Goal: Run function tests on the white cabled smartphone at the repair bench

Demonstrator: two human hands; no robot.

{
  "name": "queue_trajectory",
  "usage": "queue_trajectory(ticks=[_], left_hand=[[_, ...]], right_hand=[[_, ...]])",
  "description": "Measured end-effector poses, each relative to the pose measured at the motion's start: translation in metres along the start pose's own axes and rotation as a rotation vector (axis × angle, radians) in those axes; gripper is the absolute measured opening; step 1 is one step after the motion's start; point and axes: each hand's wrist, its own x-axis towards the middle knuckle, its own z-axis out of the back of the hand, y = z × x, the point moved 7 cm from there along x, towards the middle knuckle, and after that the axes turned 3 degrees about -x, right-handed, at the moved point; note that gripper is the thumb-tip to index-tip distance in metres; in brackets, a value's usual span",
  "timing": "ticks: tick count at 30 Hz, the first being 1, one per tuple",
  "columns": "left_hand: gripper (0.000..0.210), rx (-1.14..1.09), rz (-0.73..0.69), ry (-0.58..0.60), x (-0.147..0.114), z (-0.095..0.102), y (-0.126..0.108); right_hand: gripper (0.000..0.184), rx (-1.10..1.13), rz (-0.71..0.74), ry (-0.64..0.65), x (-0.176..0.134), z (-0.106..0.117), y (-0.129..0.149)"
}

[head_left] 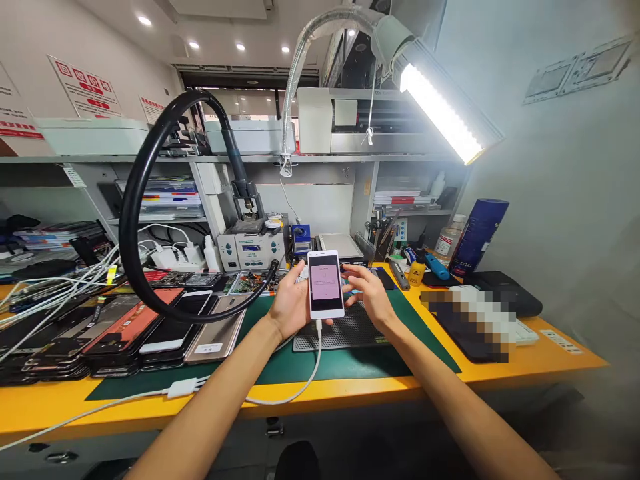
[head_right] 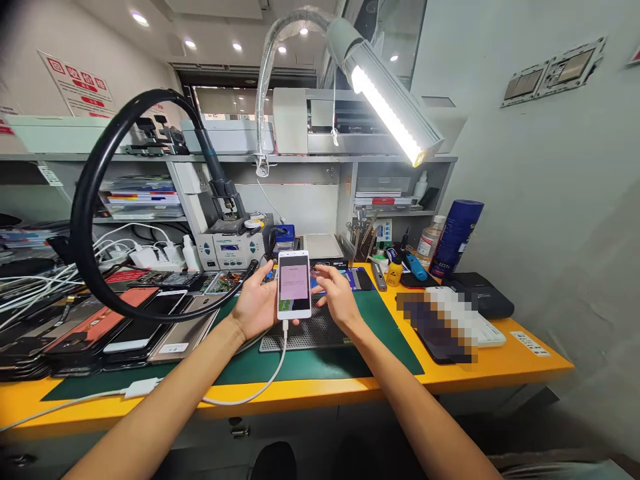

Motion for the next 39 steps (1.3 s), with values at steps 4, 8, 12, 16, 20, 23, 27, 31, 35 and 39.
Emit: queue_trajectory(ticks=[4,8,12,16,20,23,27,31,35,39], left_hand=[[0.07,0.0,-0.021,-0.012,0.0,0.0,-0.001],[0.068,0.001,-0.052,-0.035,0.0,0.001,-0.004],[0.068,-0.002,-0.11,-0.042,0.0,0.003,-0.01],[0.067,-0.019,-0.16,0.003,-0.001,0.001,-0.013],[0.064,-0.052,-0.173,0.037,-0.001,-0.003,-0.014],[0.06,-0.056,-0.144,0.012,0.0,-0.003,-0.014],[0.059,-0.043,-0.116,-0.046,-0.002,0.0,-0.014],[0.061,-0.062,-0.039,-0.028,-0.004,0.002,-0.011],[0.056,-0.107,-0.019,0.004,-0.004,0.004,-0.01],[0.053,-0.103,-0.029,0.051,-0.001,0.006,-0.009]], right_hand=[[0.036,-0.1,0.078,-0.028,0.0,0.002,0.002],[0.036,-0.142,0.111,-0.085,-0.002,0.005,0.003],[0.033,-0.133,0.13,-0.136,-0.004,0.007,0.004],[0.027,-0.089,0.133,-0.186,-0.007,0.007,0.006],[0.025,-0.032,0.12,-0.21,-0.005,0.008,0.004],[0.026,0.007,0.099,-0.232,0.0,0.011,-0.001],[0.025,0.053,0.028,-0.236,0.011,0.015,-0.013],[0.026,0.11,-0.116,-0.174,0.025,0.016,-0.02],[0.043,0.213,-0.301,-0.025,0.038,0.003,-0.015],[0.042,0.299,-0.481,0.191,0.043,-0.023,-0.018]])
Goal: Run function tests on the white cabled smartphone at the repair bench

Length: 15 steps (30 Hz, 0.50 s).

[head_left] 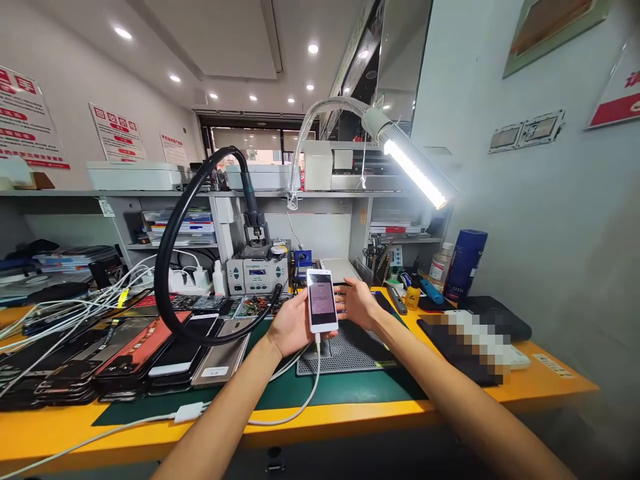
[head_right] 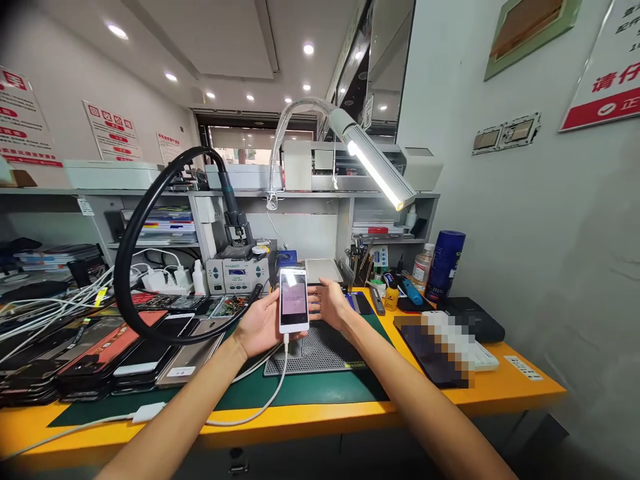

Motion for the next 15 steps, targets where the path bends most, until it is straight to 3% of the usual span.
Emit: queue_trajectory(ticks=[3,8,11,15], left_hand=[[0.051,-0.029,0.02,-0.006,0.002,0.003,0.002],[0.049,-0.051,0.035,-0.122,0.005,0.012,0.005],[0.053,-0.061,-0.006,-0.198,0.005,0.016,0.005],[0.066,-0.048,0.042,-0.216,0.001,0.012,0.01]], right_hand=[[0.039,0.034,-0.095,0.116,0.004,-0.011,-0.015],[0.039,0.091,-0.142,0.208,-0.002,-0.014,-0.03],[0.04,0.11,-0.16,0.172,-0.005,-0.01,-0.033],[0.034,0.171,-0.11,0.108,0.0,-0.01,-0.038]])
